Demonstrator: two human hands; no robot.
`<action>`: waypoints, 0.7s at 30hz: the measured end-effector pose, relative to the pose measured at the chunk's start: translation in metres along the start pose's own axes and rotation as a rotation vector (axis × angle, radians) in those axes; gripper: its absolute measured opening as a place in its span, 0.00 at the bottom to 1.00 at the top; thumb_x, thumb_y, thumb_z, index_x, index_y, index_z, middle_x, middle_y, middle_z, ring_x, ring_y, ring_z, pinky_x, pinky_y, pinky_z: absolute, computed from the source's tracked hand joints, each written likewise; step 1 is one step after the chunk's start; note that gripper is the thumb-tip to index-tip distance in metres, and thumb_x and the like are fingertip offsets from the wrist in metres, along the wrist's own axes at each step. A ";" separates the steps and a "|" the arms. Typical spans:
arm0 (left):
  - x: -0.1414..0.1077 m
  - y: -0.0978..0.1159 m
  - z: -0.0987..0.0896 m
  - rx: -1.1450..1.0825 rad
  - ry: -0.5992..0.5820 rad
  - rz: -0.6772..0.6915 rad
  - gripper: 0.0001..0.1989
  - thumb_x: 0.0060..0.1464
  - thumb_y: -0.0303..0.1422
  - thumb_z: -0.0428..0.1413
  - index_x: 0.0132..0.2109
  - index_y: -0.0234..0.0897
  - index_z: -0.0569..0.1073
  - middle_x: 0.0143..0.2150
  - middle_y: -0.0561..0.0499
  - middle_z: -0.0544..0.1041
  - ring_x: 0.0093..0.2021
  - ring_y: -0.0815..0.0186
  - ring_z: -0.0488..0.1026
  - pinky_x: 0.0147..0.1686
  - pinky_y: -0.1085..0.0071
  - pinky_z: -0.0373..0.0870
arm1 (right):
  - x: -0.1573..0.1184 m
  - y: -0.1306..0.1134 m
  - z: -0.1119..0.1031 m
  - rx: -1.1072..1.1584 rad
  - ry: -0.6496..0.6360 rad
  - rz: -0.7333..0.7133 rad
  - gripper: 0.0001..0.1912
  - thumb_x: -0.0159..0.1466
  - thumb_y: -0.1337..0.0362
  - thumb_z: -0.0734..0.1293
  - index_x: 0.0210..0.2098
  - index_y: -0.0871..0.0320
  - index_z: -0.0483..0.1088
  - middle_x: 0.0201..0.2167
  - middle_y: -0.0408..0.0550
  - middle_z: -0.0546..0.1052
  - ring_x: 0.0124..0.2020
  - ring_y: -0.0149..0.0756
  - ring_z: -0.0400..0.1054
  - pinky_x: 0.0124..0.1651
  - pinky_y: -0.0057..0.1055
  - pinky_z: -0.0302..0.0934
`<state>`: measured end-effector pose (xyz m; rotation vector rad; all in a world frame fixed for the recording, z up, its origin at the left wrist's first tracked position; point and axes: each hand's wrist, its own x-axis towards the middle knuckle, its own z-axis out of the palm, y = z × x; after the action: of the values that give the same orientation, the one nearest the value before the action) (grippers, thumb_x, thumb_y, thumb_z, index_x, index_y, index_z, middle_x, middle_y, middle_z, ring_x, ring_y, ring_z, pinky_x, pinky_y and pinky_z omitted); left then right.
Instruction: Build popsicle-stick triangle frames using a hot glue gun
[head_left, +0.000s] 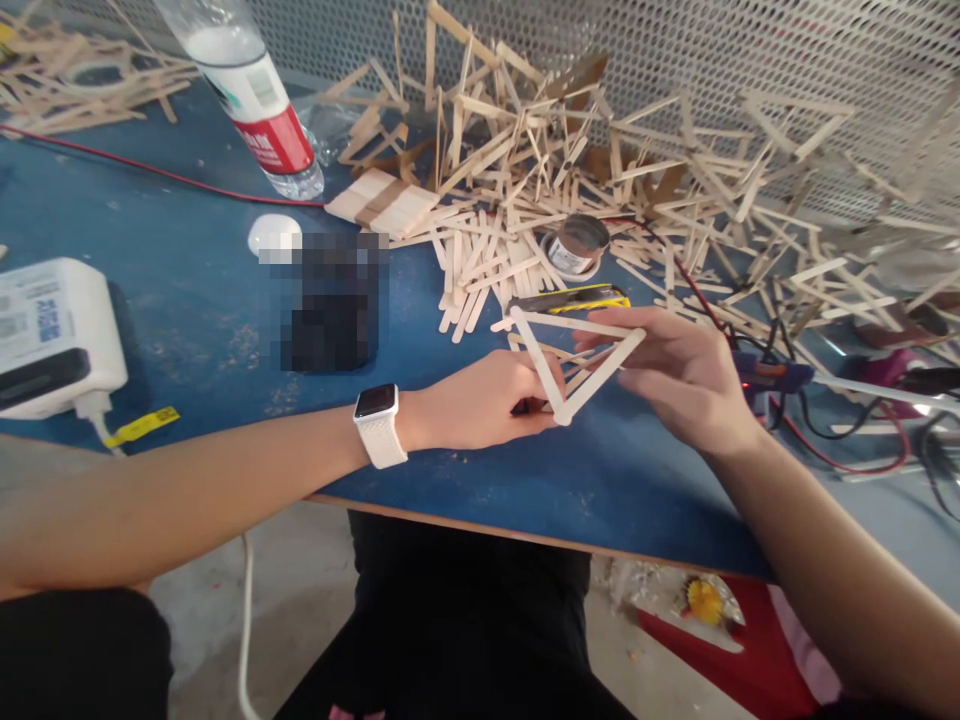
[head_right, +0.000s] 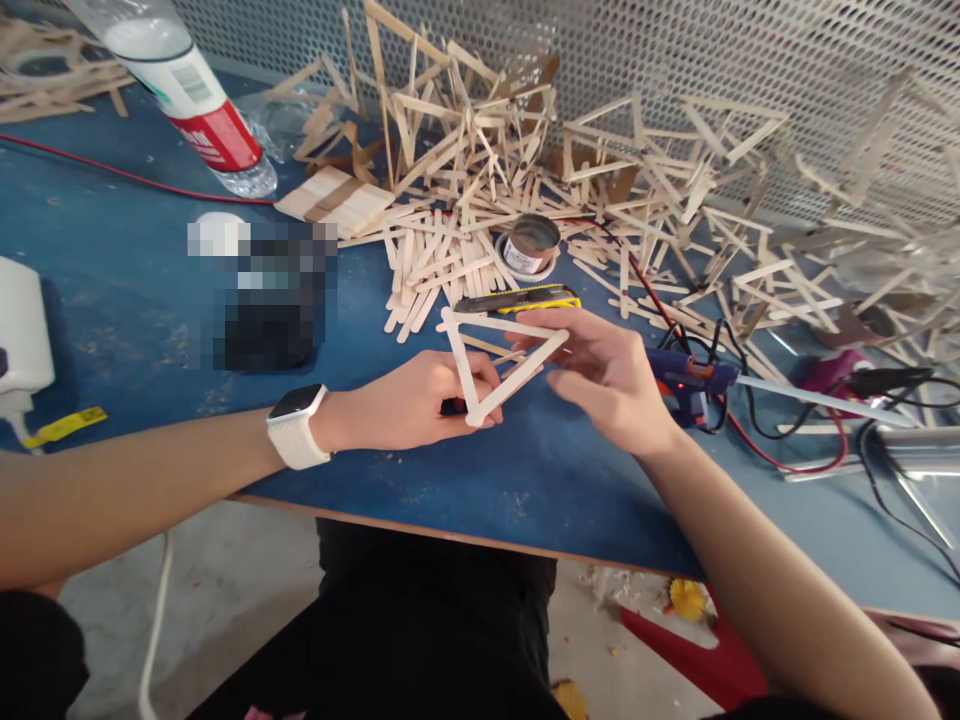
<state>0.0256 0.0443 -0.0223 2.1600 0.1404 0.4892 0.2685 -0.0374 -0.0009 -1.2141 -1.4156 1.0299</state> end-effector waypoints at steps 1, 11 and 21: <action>0.000 0.001 0.000 0.002 -0.003 -0.002 0.04 0.68 0.25 0.63 0.43 0.34 0.83 0.47 0.46 0.82 0.44 0.63 0.83 0.49 0.66 0.77 | -0.001 0.003 0.002 -0.035 0.022 -0.013 0.21 0.61 0.64 0.79 0.53 0.46 0.83 0.47 0.45 0.88 0.44 0.43 0.85 0.52 0.45 0.82; 0.000 0.002 -0.006 0.004 0.005 -0.028 0.04 0.67 0.25 0.64 0.44 0.33 0.85 0.48 0.45 0.82 0.46 0.63 0.82 0.48 0.68 0.78 | -0.012 0.012 0.005 -0.099 0.125 -0.014 0.12 0.64 0.53 0.82 0.43 0.50 0.85 0.40 0.45 0.87 0.40 0.40 0.85 0.49 0.41 0.84; 0.002 0.000 -0.006 -0.009 0.005 -0.030 0.06 0.67 0.25 0.64 0.46 0.37 0.86 0.51 0.46 0.85 0.50 0.61 0.83 0.53 0.67 0.78 | -0.018 0.019 0.008 0.065 0.151 0.062 0.10 0.64 0.60 0.82 0.41 0.52 0.81 0.41 0.48 0.89 0.45 0.47 0.87 0.53 0.46 0.84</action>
<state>0.0252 0.0492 -0.0180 2.1453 0.1727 0.4774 0.2645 -0.0525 -0.0230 -1.2675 -1.2260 0.9977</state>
